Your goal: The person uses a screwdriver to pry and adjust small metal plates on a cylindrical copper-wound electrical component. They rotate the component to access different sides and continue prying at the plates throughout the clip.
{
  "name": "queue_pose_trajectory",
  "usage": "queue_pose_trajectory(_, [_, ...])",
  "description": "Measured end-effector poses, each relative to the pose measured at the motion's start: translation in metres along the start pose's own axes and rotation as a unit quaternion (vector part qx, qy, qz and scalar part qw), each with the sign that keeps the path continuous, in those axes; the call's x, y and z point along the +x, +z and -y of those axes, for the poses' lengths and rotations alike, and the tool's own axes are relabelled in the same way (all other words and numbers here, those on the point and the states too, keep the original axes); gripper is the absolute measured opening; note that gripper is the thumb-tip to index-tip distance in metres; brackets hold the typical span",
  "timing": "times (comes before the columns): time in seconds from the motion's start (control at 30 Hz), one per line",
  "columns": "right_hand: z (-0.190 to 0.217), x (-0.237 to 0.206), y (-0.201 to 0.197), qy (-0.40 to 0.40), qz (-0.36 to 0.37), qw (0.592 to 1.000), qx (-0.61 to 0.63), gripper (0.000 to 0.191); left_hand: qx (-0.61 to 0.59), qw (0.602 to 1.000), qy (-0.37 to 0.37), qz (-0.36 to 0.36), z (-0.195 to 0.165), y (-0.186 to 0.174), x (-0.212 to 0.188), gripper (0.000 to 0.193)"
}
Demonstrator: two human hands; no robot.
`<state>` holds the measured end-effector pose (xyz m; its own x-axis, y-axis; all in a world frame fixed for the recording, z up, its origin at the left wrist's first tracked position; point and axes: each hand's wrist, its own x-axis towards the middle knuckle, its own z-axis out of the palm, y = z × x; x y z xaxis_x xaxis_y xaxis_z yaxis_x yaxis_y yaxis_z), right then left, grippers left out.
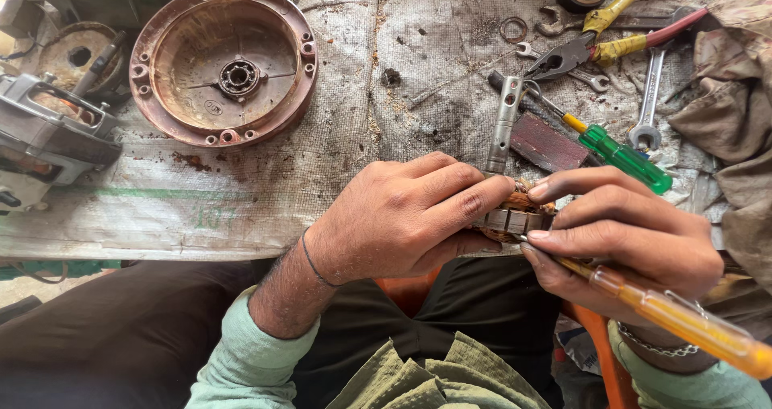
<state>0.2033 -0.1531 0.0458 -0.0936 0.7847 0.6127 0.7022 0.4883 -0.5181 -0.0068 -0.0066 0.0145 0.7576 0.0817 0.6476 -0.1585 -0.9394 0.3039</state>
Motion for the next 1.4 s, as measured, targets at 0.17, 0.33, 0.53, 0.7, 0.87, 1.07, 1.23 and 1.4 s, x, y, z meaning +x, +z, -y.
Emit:
queue_pose_trajectory(0.17, [-0.001,-0.001,0.002,-0.019,-0.008,1.000,-0.007,0.022,0.005,1.000,0.003,0.007,0.000,0.000,-0.001,0.058])
queue_pose_trajectory(0.33, [0.005,0.001,0.003,-0.017,-0.006,0.999,-0.035,0.020,0.002,1.000,0.007,0.007,0.000,-0.001,-0.001,0.059])
queue_pose_trajectory(0.53, [0.015,0.001,-0.001,0.032,0.006,0.999,-0.034,0.019,0.013,1.000,0.011,0.008,-0.002,0.000,0.000,0.060])
queue_pose_trajectory(0.7, [0.013,0.004,-0.004,0.037,0.014,0.999,-0.020,0.018,0.007,1.000,0.007,0.010,0.000,-0.001,0.000,0.061])
queue_pose_trajectory(0.87, [0.011,0.000,-0.002,0.038,0.002,0.999,-0.024,0.019,0.004,1.000,0.008,0.009,0.000,-0.001,0.000,0.061])
queue_pose_trajectory(1.07, [-0.007,-0.008,-0.002,-0.001,-0.038,0.999,0.014,0.017,-0.006,1.000,-0.004,0.004,0.000,-0.002,0.000,0.060])
queue_pose_trajectory(1.23, [-0.022,-0.021,0.011,0.026,-0.164,0.980,0.110,0.014,0.002,1.000,-0.025,0.005,0.001,0.000,0.001,0.061])
queue_pose_trajectory(1.4, [-0.041,-0.030,0.028,0.058,-0.252,0.956,0.140,0.014,0.009,0.998,-0.066,-0.016,0.000,0.001,0.000,0.059])
